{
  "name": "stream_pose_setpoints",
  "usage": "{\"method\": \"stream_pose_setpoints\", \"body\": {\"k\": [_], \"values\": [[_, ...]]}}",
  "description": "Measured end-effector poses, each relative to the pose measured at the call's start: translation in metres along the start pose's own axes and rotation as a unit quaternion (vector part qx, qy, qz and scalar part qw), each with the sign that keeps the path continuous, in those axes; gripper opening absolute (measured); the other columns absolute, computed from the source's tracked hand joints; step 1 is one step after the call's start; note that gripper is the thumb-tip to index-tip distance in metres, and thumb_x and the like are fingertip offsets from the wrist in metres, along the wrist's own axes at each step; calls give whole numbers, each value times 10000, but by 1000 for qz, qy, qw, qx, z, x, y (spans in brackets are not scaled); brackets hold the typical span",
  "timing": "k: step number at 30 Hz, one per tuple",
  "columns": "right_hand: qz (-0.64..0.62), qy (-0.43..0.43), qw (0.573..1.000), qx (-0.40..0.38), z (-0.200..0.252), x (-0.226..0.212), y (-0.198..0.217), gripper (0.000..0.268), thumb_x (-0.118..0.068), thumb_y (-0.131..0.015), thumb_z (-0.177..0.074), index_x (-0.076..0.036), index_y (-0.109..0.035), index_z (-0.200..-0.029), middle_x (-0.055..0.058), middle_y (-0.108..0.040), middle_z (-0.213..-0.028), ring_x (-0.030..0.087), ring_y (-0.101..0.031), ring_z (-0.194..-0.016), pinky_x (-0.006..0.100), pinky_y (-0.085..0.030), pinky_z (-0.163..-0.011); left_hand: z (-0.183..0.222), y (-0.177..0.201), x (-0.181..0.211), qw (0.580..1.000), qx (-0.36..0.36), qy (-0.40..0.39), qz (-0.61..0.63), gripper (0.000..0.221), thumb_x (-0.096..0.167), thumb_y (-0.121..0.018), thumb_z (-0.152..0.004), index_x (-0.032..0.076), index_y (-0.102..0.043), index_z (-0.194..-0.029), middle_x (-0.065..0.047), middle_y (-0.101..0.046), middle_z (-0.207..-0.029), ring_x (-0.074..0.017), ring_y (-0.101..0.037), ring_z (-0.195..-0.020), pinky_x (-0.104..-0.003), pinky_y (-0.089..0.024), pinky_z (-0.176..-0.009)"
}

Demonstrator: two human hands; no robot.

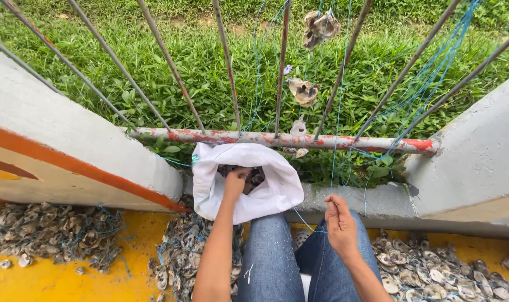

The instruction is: Threading oyster shells onto a string for aquaculture.

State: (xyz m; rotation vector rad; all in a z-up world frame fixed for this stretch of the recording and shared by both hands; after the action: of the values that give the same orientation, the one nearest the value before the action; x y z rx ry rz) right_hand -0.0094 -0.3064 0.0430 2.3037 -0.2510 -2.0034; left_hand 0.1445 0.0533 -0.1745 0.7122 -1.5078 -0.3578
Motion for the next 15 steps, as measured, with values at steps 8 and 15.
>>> {"method": "stream_pose_setpoints", "body": {"k": [8, 15], "values": [[-17, 20, 1000, -14, 19, 25, -24, 196, -218, -486, -1090, -96, -594, -1199, -55, -433, -779, 50, -393, -688, 226, -376, -591, 110, 59, 117, 829, -14, 126, 544, 299, -63, -689, -908, -31, -597, -1191, -114, -635, -1061, -229, -687, -913, -389, -647, -840], [-31, -80, 993, -83, 19, -2, -42, 274, -290, -488, -1068, -97, -569, -1246, -51, -436, -737, 56, -402, -663, 226, -371, -575, 174, 50, 208, 734, -82, 111, 665, 461, 0, -672, -928, -9, -562, -1376, -127, -672, -1201, -222, -687, -1066, -354, -590, -920]]}}
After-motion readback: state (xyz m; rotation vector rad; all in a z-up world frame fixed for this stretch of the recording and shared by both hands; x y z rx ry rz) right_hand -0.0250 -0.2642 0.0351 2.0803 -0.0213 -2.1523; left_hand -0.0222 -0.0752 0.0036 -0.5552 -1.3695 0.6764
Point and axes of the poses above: each hand's wrist, its own z-axis away from the middle knuckle, its own y-axis out of the back of the hand, x = y × z, the point moved 1 cm from there along -z, towards the middle knuckle
